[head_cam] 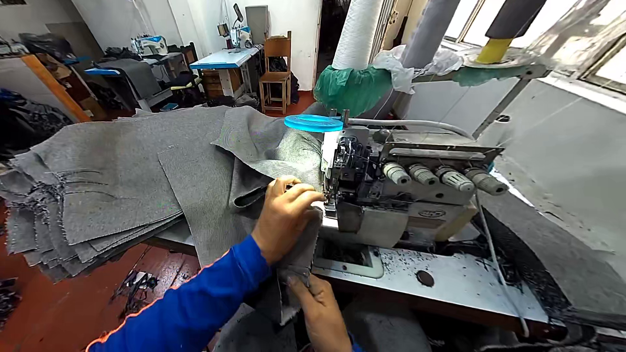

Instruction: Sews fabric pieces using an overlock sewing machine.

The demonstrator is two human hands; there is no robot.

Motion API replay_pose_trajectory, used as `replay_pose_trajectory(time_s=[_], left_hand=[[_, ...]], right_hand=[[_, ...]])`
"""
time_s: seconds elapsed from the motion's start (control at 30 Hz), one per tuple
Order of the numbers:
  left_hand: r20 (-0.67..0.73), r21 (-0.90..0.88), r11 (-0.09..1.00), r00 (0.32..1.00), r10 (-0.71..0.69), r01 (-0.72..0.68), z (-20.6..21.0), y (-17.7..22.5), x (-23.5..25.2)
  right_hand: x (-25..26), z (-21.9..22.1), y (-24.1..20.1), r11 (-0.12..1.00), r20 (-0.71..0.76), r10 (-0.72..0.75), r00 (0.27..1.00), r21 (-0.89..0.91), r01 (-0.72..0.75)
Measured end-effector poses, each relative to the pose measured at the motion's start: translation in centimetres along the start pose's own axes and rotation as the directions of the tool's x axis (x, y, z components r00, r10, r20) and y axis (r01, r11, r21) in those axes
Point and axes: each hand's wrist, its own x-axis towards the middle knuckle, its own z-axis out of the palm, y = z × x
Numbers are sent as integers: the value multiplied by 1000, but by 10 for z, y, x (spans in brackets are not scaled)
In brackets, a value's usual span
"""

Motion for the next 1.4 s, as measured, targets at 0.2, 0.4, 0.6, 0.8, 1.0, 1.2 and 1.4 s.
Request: replay_pose_trajectory(time_s=[0.2,0.4,0.6,0.8,1.0,1.2,1.4], left_hand=[[70,438,897,997,26,-54,-1,53,-18],[168,123,989,981,-98,78,-4,34,0],[317,74,997,948,-10,-14,-56,56,0],[284,230,963,956,74,-143,-61,62,-23],[442,154,954,881,168,-259,-56,44,-14],[531,33,957,816,229,-289,-57,28,4],[458,48,956,857,236,-289,-38,5,9]], right_hand=[[-11,-26,-2,999,-33,-45,998,-3,45],[17,-36,-11,980,-33,-181,983,-89,178],[35,-48,-23,981,53,-175,983,-73,179],[34,-48,-27,991,51,-131,990,-33,132],[41,-34,-24,990,44,-136,990,-37,138],[53,-27,-21,988,-80,-134,988,-90,127],[38,-23,-11,898,-1,-193,981,-404,176]])
